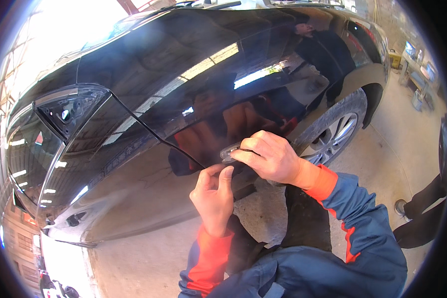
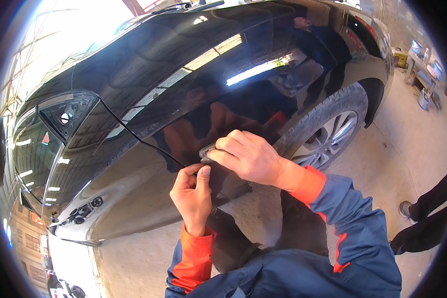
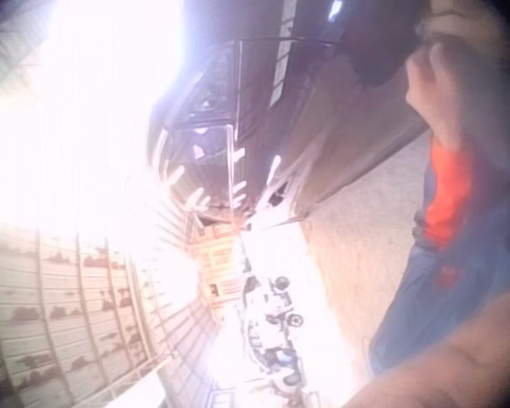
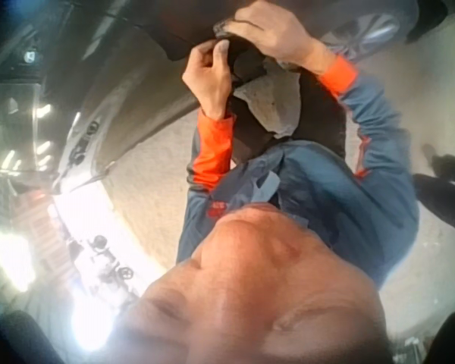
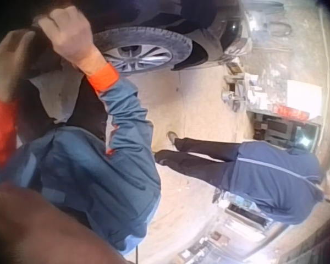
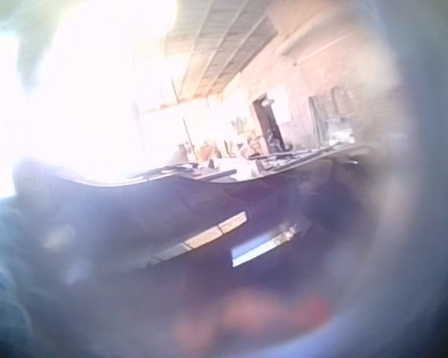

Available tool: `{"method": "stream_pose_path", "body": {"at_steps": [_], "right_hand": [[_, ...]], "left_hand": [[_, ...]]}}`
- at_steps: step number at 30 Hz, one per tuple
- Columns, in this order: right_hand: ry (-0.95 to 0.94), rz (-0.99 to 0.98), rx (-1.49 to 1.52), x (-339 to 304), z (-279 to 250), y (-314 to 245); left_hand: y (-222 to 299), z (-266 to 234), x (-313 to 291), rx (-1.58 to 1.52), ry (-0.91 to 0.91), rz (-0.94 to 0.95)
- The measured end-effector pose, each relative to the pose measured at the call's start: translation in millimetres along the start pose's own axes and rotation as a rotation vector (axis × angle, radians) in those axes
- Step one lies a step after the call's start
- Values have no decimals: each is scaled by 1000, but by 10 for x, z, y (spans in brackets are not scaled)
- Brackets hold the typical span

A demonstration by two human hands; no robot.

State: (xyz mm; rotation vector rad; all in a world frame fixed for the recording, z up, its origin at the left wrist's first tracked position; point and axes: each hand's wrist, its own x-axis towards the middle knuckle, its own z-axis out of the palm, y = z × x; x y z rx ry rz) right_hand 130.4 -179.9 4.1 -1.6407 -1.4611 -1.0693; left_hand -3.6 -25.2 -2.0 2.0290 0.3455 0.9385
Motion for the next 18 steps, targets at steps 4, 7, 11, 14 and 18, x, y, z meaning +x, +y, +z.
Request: {"method": "stream_pose_path", "body": {"at_steps": [4,7,11,14,18], "right_hand": [[91,-63,28,-90,-5,55],[154,41,119,-188,-53,3],[373,373,322,-510,-225,-279],[319,579,384,-814,-293,-458],[250,765,443,-1211,-290,-583]], "left_hand": [[-33,-16,20,129,16,232],[16,9,73,174,5,285],[63,42,108,287,37,442],[21,84,163,400,107,497],[-55,166,270,356,171,604]]}}
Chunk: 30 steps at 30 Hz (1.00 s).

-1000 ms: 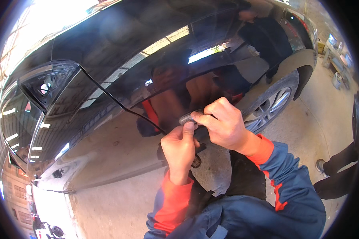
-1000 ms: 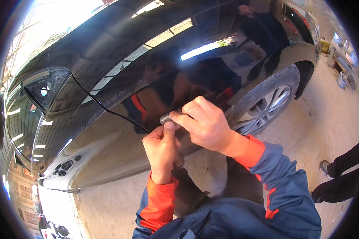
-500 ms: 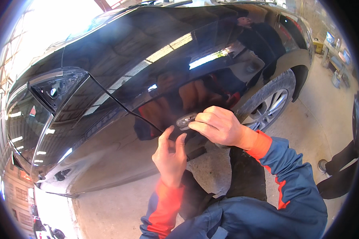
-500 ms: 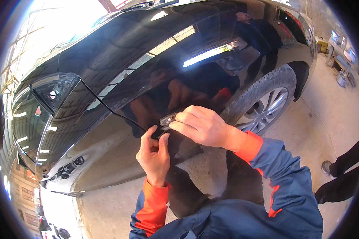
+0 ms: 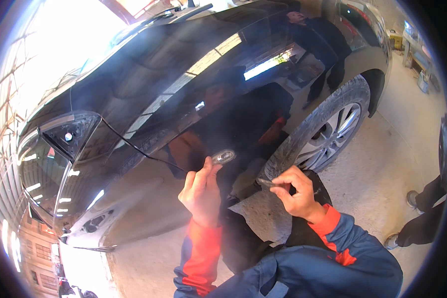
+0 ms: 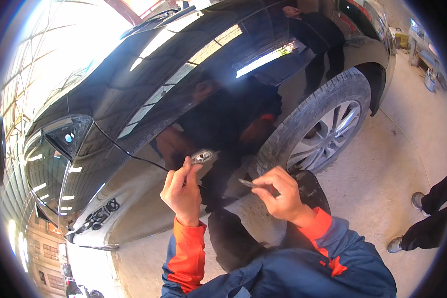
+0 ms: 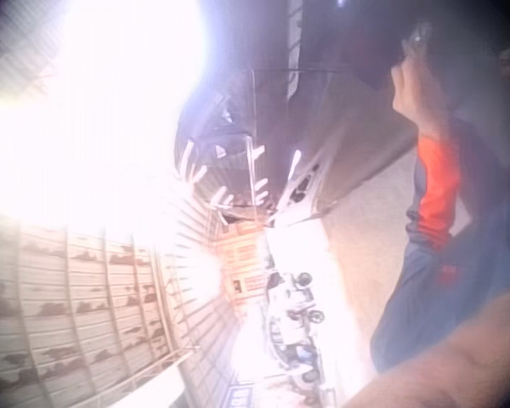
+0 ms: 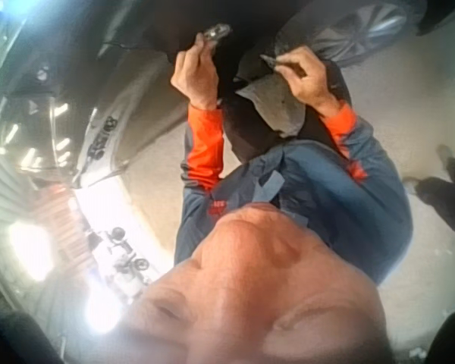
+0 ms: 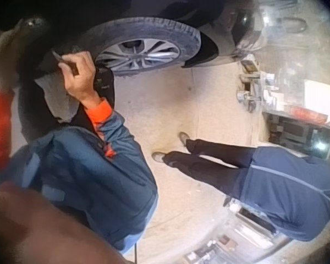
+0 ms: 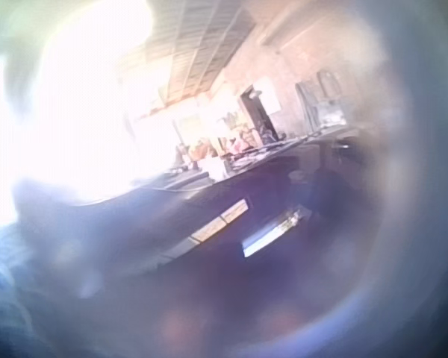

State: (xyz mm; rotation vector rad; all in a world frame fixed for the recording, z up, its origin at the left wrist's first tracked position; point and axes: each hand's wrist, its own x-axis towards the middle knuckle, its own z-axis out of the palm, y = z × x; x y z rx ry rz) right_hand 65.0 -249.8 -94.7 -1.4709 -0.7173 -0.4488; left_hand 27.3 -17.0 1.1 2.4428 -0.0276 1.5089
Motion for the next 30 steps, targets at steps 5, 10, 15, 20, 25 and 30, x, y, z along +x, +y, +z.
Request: {"method": "stream_pose_path", "body": {"at_steps": [5,10,15,20,25,30], "right_hand": [[-99,500,274,-492,112,238],[-223,782,364,-1011,285,441],[-221,919,511,-1387,234,615],[-252,1016,494,-1680,233,822],[-311,1017,355,-1941,217,989],[-340,1025,273,-2027,215,1076]], "left_hand": [[-32,41,3,-11,23,69],[86,-242,-162,109,-39,-158],[233,-431,-251,-161,-144,-493],[284,-228,-136,-596,-321,-1066],[264,-88,-5,-653,-333,-1139],[217,-176,96,-893,-321,-1295]]}}
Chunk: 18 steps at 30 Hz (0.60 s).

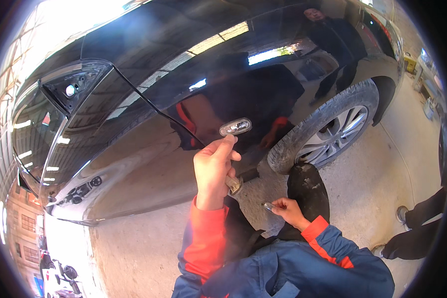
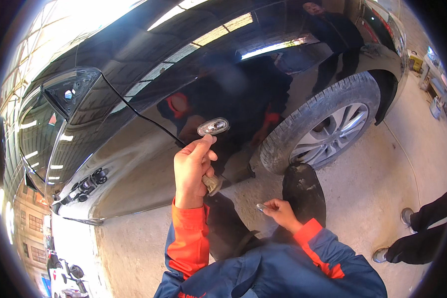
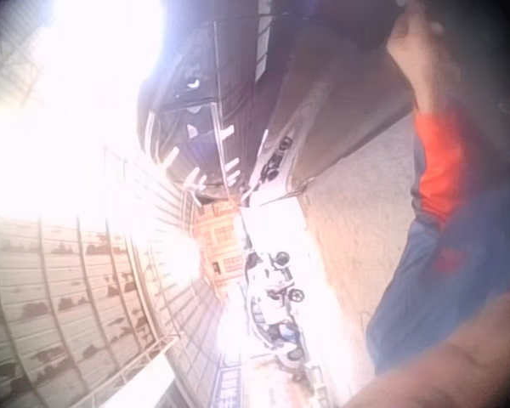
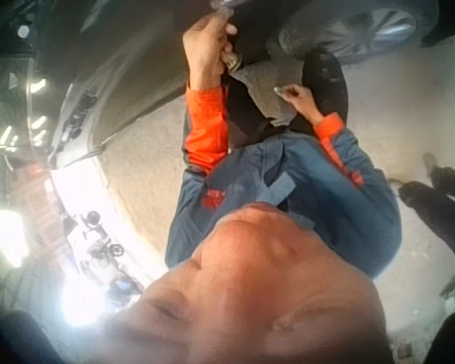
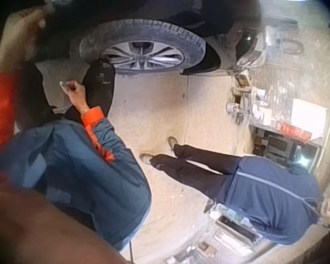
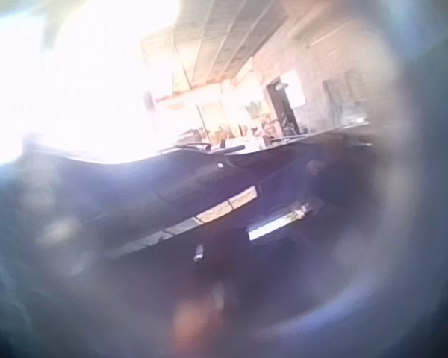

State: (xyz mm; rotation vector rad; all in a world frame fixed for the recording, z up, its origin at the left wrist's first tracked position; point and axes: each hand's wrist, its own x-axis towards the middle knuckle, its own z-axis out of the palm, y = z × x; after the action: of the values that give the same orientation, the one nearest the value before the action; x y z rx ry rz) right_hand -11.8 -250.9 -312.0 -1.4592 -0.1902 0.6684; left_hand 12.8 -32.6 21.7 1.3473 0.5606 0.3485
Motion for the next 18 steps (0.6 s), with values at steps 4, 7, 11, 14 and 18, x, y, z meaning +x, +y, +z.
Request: {"method": "stream_pose_path", "body": {"at_steps": [4,7,11,14,18], "right_hand": [[-35,-13,-26,18,66,-18],[-59,7,-34,15,93,-31],[-75,-2,-22,33,82,3],[-74,7,-32,40,75,50],[-99,12,-1,43,84,84]], "left_hand": [[11,55,-4,-73,33,-19],[-41,160,-19,-60,125,30],[-90,268,-21,-66,217,80],[-118,319,-9,-149,255,85],[-149,361,8,-155,288,111]]}}
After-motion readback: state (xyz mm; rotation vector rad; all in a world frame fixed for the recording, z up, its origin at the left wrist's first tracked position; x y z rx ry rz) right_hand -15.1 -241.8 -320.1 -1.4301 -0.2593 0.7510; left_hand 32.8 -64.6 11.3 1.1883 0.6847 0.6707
